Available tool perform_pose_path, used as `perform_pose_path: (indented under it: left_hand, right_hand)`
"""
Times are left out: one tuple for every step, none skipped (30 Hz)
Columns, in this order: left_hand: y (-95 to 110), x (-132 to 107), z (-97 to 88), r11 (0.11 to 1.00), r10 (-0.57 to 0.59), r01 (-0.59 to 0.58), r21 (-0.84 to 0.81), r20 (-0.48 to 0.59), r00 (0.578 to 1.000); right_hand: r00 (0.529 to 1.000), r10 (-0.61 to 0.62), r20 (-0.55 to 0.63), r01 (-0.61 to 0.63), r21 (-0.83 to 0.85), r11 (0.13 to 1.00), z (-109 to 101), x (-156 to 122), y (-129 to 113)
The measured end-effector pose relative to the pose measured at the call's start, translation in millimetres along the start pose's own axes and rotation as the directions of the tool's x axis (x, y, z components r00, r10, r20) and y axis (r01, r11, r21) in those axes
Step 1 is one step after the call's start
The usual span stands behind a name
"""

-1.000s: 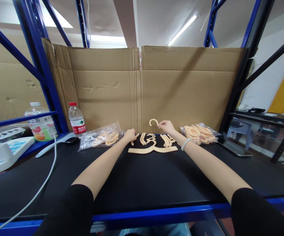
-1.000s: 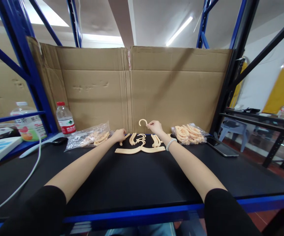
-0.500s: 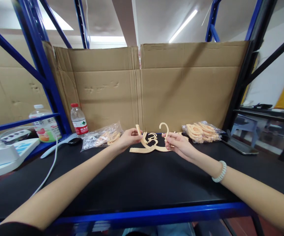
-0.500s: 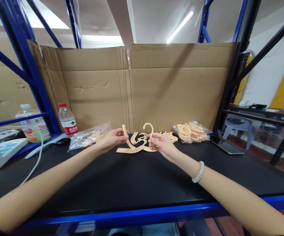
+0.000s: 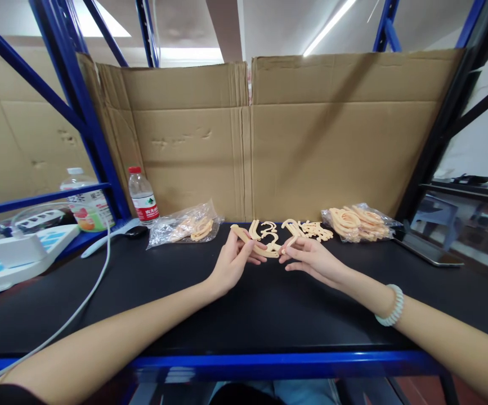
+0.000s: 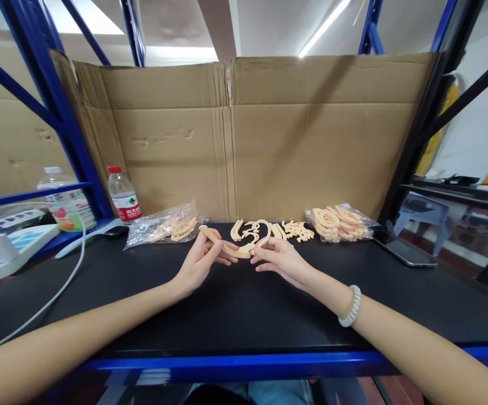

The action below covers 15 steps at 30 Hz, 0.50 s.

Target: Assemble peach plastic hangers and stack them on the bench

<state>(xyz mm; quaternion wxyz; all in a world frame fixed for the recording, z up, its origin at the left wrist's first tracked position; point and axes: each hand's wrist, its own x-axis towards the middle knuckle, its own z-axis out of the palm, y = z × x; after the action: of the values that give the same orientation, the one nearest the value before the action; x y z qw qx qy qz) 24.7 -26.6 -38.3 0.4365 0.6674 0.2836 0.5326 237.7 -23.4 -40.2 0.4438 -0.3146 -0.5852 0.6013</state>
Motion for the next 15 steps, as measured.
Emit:
perform_pose_path:
  left_hand:
    - [-0.4, -1.4, 0.6, 1.000, 0.001, -0.001, 0.000, -0.002, 1.000]
    - [-0.8, -2.4, 1.1, 1.000, 0.004, -0.004, 0.005, -0.003, 1.000]
    - [-1.2, -3.1, 1.5, 1.000, 0.007, -0.007, 0.011, -0.004, 1.000]
    - [-1.6, -3.6, 1.9, 1.000, 0.008, -0.008, 0.018, -0.007, 1.000]
    - [-2.0, -3.9, 2.4, 1.000, 0.009, -0.009, 0.027, -0.013, 1.000]
    - [-2.4, -4.1, 3.0, 0.999, 0.007, -0.007, 0.034, -0.022, 1.000]
    - [-2.9, -4.3, 3.7, 0.999, 0.003, -0.002, 0.037, -0.032, 0.999]
    - [-3.4, -4.4, 4.5, 0.999, -0.004, 0.006, 0.036, -0.039, 0.999]
    - [-4.0, -4.7, 5.3, 0.999, -0.013, 0.015, 0.031, -0.040, 0.999]
    - [-4.7, -4.9, 6.1, 1.000, -0.022, 0.022, 0.022, -0.036, 0.999]
    - [-5.5, -5.2, 6.8, 0.999, -0.029, 0.029, 0.013, -0.025, 0.999]
    - [-6.4, -5.6, 7.4, 0.999, -0.033, 0.033, 0.007, -0.009, 0.999]
    - [-7.4, -5.9, 7.7, 0.999, -0.034, 0.034, 0.005, 0.011, 0.999]
    - [-8.2, -6.3, 8.0, 0.999, -0.033, 0.032, 0.010, 0.031, 0.999]
    - [-8.9, -6.7, 8.0, 0.999, -0.031, 0.030, 0.022, 0.049, 0.998]
  right_hand:
    - [1.000, 0.014, 0.009, -0.014, 0.010, 1.000, 0.4, 0.0, 1.0]
    - [1.000, 0.025, 0.016, -0.025, 0.020, 0.999, 0.6, 0.0, 2.0]
    - [0.999, 0.033, 0.018, -0.034, 0.031, 0.999, 0.6, 0.2, 3.0]
    - [0.999, 0.039, 0.018, -0.039, 0.043, 0.998, 0.5, 0.4, 4.0]
    - [0.999, 0.045, 0.019, -0.046, 0.055, 0.997, 0.3, 0.6, 4.8]
    - [0.998, 0.052, 0.022, -0.053, 0.068, 0.996, 0.0, 0.8, 5.6]
    - [0.998, 0.061, 0.030, -0.063, 0.082, 0.995, -0.2, 1.0, 6.2]
    - [0.997, 0.072, 0.040, -0.076, 0.097, 0.992, -0.4, 1.0, 6.8]
    - [0.995, 0.085, 0.052, -0.090, 0.112, 0.990, -0.4, 1.0, 7.3]
    - [0.993, 0.096, 0.064, -0.103, 0.123, 0.987, -0.1, 0.8, 7.7]
    - [0.992, 0.105, 0.074, -0.114, 0.128, 0.985, 0.3, 0.6, 8.1]
    - [0.990, 0.112, 0.081, -0.122, 0.126, 0.984, 0.8, 0.3, 8.3]
    - [0.989, 0.121, 0.085, -0.130, 0.119, 0.984, 1.5, 0.0, 8.5]
    - [0.987, 0.128, 0.091, -0.138, 0.110, 0.984, 2.1, -0.4, 8.5]
    - [0.986, 0.135, 0.101, -0.145, 0.102, 0.984, 2.7, -0.8, 8.4]
